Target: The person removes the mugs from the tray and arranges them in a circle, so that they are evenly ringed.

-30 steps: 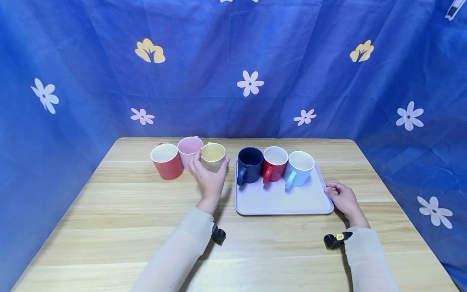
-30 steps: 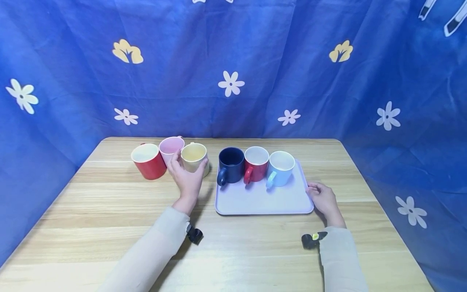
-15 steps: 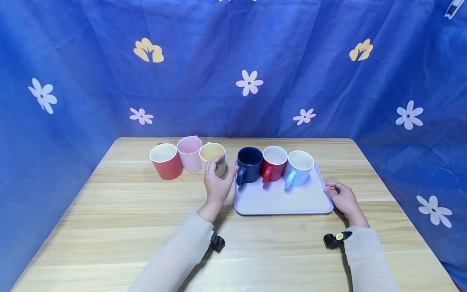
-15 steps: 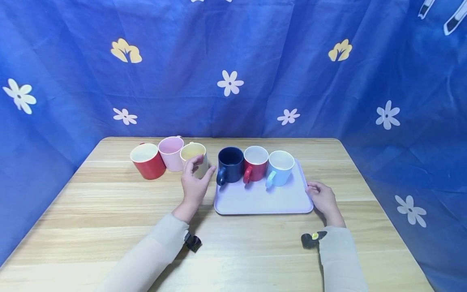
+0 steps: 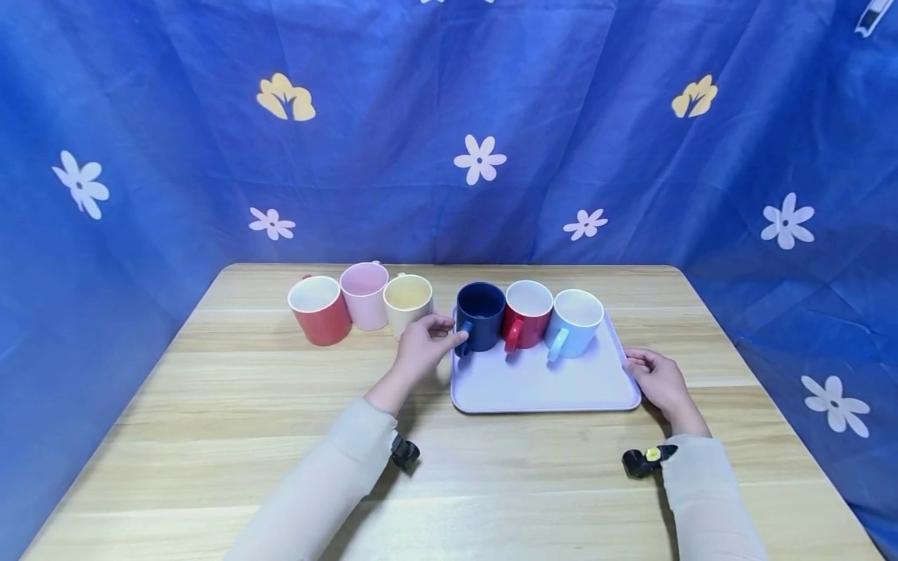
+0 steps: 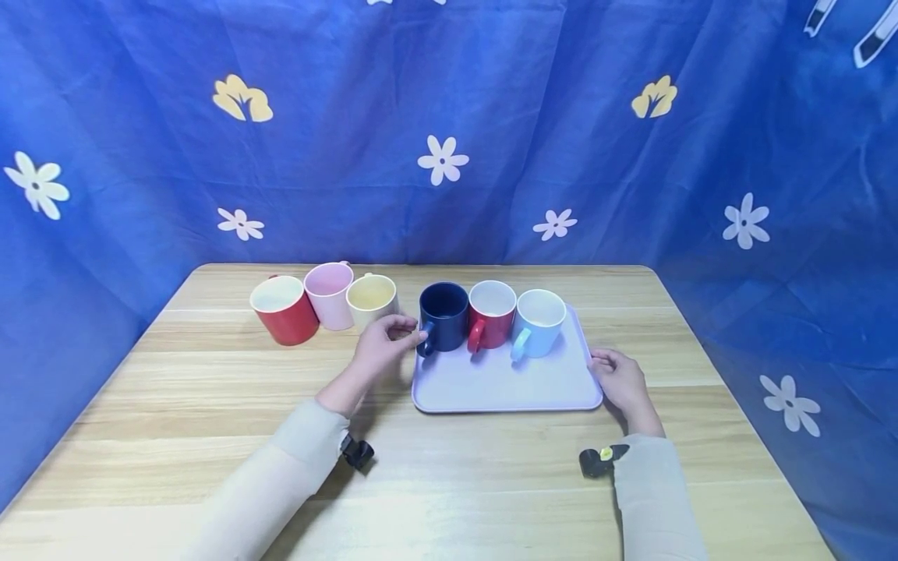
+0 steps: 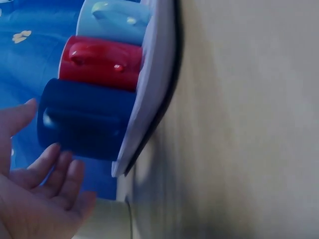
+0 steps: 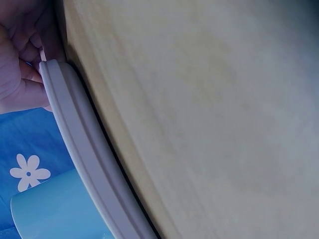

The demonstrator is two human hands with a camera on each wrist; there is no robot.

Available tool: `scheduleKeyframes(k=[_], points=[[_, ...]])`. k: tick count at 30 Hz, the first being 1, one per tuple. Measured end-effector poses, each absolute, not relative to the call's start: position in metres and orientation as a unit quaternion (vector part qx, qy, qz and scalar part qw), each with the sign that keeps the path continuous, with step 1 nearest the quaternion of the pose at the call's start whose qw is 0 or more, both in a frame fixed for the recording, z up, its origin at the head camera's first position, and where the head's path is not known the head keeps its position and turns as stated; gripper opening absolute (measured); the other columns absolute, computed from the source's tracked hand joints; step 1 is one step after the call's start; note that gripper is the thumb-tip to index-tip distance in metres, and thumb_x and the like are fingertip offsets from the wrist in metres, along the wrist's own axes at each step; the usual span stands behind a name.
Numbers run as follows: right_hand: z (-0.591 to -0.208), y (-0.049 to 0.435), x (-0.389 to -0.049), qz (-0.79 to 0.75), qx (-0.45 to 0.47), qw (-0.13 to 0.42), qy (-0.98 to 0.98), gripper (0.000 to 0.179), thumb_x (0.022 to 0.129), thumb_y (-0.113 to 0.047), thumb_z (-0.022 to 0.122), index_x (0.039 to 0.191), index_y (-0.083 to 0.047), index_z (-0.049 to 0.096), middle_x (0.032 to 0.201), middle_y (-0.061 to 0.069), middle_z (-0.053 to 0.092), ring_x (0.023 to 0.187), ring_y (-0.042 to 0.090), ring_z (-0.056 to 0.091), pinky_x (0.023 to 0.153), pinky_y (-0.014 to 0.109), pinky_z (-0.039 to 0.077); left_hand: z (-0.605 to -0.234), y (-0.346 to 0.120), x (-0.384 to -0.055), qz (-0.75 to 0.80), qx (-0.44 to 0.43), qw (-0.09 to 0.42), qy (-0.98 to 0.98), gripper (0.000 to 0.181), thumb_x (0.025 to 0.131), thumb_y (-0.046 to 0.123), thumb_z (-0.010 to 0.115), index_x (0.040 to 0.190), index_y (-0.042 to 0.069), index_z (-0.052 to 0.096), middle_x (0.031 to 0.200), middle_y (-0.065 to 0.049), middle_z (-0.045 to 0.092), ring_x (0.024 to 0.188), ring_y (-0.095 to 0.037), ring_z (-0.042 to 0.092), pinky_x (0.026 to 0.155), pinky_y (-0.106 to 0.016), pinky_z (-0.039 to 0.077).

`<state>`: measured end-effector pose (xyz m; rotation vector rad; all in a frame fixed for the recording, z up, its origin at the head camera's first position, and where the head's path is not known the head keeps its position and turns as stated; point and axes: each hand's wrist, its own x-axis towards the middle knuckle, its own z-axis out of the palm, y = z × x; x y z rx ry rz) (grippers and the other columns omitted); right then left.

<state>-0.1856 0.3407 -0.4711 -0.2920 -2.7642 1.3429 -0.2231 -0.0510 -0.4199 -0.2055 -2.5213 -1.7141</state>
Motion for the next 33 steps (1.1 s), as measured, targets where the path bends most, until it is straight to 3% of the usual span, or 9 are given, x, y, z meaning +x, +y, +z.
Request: scheduleKeyframes(k=[7,13,21,25,29,33], points=[[-0.471,0.341,-0.185,0.436,-0.093,0.030,-0.895,0.036,0.097,-0.016,0.053,0.125,0.006,0.056,0.113,0.022,0.061,0.098,0.022,0.057,0.074,0.015,0.044,-0.414,-0.057,-0.233,-0.533,-0.120,-0.040,-0.837,0.023,0.083,0.012,0.073,0.095,-0.008,0.067,0.086,-0.012,0.068,0.080,-0.021,0.063,0.075,-0.031,0.052],[-0.471,0.341,-0.185,0.433,-0.094,0.028,-0.896,0.036,0.097,-0.016,0.052,0.125,0.007,0.056,0.114,0.022,0.061,0.102,0.026,0.057,0.075,0.015,0.044,-0.406,-0.060,-0.244,-0.479,-0.143,-0.088,-0.862,0.022,0.083,0.020,0.073,0.088,-0.001,0.069,0.077,-0.002,0.066,0.075,-0.013,0.058,0.070,-0.026,0.049],[-0.471,0.340,-0.185,0.439,-0.097,0.025,-0.893,0.037,0.098,-0.018,0.052,0.126,0.006,0.056,0.114,0.021,0.061,0.102,0.025,0.056,0.077,0.018,0.045,-0.396,-0.061,-0.256,-0.430,-0.161,-0.126,-0.879,0.020,0.081,0.021,0.077,0.089,0.003,0.073,0.079,0.002,0.066,0.079,-0.014,0.055,0.074,-0.026,0.046],[-0.471,0.341,-0.185,0.437,-0.094,0.028,-0.894,0.037,0.098,-0.018,0.052,0.126,0.006,0.056,0.114,0.021,0.061,0.100,0.023,0.056,0.075,0.016,0.044,-0.392,-0.061,-0.258,-0.437,-0.161,-0.147,-0.873,0.016,0.081,0.017,0.076,0.086,0.002,0.073,0.072,0.004,0.062,0.075,-0.011,0.052,0.069,-0.024,0.044],[-0.471,0.341,-0.185,0.436,-0.092,0.031,-0.895,0.037,0.097,-0.017,0.053,0.125,0.006,0.056,0.113,0.021,0.062,0.100,0.024,0.057,0.075,0.017,0.045,-0.389,-0.060,-0.257,-0.468,-0.139,-0.175,-0.855,0.013,0.081,0.012,0.076,0.083,0.000,0.072,0.068,0.004,0.057,0.066,-0.010,0.051,0.068,-0.029,0.048],[-0.472,0.341,-0.185,0.432,-0.090,0.031,-0.897,0.036,0.097,-0.017,0.054,0.123,0.007,0.057,0.111,0.021,0.062,0.098,0.023,0.058,0.075,0.018,0.045,-0.387,-0.060,-0.256,-0.500,-0.115,-0.197,-0.835,0.011,0.081,0.005,0.075,0.084,-0.003,0.069,0.073,0.001,0.059,0.063,-0.012,0.055,0.075,-0.039,0.053]])
